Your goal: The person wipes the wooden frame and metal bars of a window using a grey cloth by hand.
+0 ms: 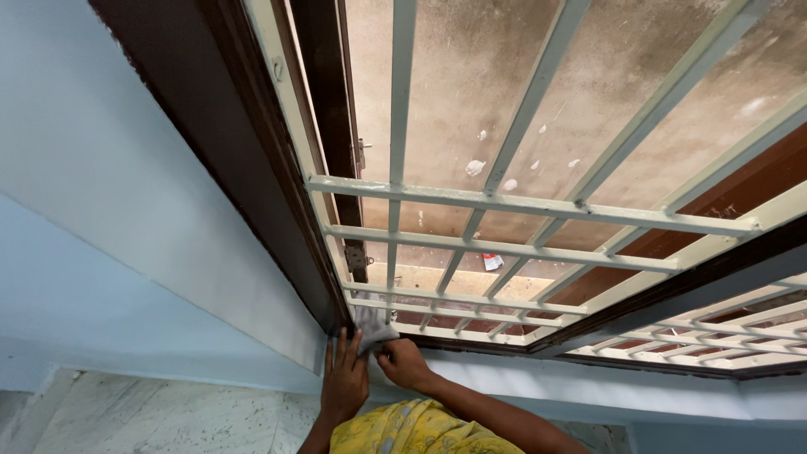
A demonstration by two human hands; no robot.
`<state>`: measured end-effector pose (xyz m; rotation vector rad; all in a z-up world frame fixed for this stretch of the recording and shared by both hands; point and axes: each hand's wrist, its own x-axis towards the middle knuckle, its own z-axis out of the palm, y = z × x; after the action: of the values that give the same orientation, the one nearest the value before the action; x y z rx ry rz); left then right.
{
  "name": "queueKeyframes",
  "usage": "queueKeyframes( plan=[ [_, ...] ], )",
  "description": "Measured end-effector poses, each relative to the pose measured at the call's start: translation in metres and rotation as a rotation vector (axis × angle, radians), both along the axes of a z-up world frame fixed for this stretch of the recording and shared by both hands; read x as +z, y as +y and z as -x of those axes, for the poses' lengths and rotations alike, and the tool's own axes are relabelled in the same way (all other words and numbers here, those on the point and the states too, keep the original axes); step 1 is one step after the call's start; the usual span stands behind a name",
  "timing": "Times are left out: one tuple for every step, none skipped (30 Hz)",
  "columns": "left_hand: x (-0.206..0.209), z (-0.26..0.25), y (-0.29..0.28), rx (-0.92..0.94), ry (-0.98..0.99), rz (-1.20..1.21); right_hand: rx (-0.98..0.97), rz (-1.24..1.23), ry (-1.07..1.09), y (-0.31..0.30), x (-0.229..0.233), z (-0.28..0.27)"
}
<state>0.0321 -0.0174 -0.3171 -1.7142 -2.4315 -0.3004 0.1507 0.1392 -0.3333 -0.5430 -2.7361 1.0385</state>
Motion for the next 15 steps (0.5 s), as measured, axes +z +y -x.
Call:
queueKeyframes(
  plan=[
    [0.006, -0.005, 0.000, -0.034, -0.252, -0.160, -0.025, 0.061, 0.192, -0.001, 0.004, -0.005],
    [0.013, -0.008, 0.000, -0.066, -0.507, -0.318, -0.047, 0.124, 0.382, -0.004, 0.014, -0.010],
    [0.024, -0.008, 0.000, -0.066, -0.508, -0.317, -0.048, 0.125, 0.381, -0.008, 0.034, -0.006],
    [0.036, -0.007, -0.003, -0.001, -0.544, -0.424, -0.062, 0.282, 0.306, -0.013, 0.053, 0.003],
    [0.047, -0.008, -0.004, 0.065, -0.580, -0.531, -0.078, 0.438, 0.229, -0.017, 0.070, 0.013],
    [0.056, -0.003, -0.002, 0.064, -0.582, -0.533, -0.078, 0.436, 0.228, -0.017, 0.083, 0.024],
    [0.061, 0.008, 0.000, 0.159, -0.452, -0.490, -0.035, 0.469, 0.206, -0.015, 0.090, 0.034],
    [0.062, 0.014, 0.000, 0.255, -0.321, -0.442, 0.011, 0.503, 0.184, -0.018, 0.090, 0.043],
    [0.058, 0.012, 0.001, 0.258, -0.321, -0.441, 0.013, 0.505, 0.182, -0.021, 0.082, 0.050],
    [0.049, 0.008, 0.002, 0.203, -0.249, -0.469, 0.027, 0.307, 0.301, -0.023, 0.069, 0.057],
    [0.037, 0.007, 0.002, 0.148, -0.177, -0.497, 0.043, 0.106, 0.416, -0.022, 0.052, 0.060],
    [0.023, 0.010, 0.003, 0.143, -0.176, -0.496, 0.038, 0.106, 0.419, -0.018, 0.034, 0.060],
    [0.007, 0.013, 0.003, 0.133, -0.219, -0.413, 0.011, 0.017, 0.322, -0.016, 0.017, 0.060],
    [-0.005, 0.013, 0.002, 0.122, -0.266, -0.326, -0.018, -0.068, 0.219, -0.016, 0.009, 0.056],
    [-0.012, 0.011, 0.001, 0.115, -0.270, -0.321, -0.026, -0.065, 0.217, -0.017, 0.003, 0.053]
  ],
)
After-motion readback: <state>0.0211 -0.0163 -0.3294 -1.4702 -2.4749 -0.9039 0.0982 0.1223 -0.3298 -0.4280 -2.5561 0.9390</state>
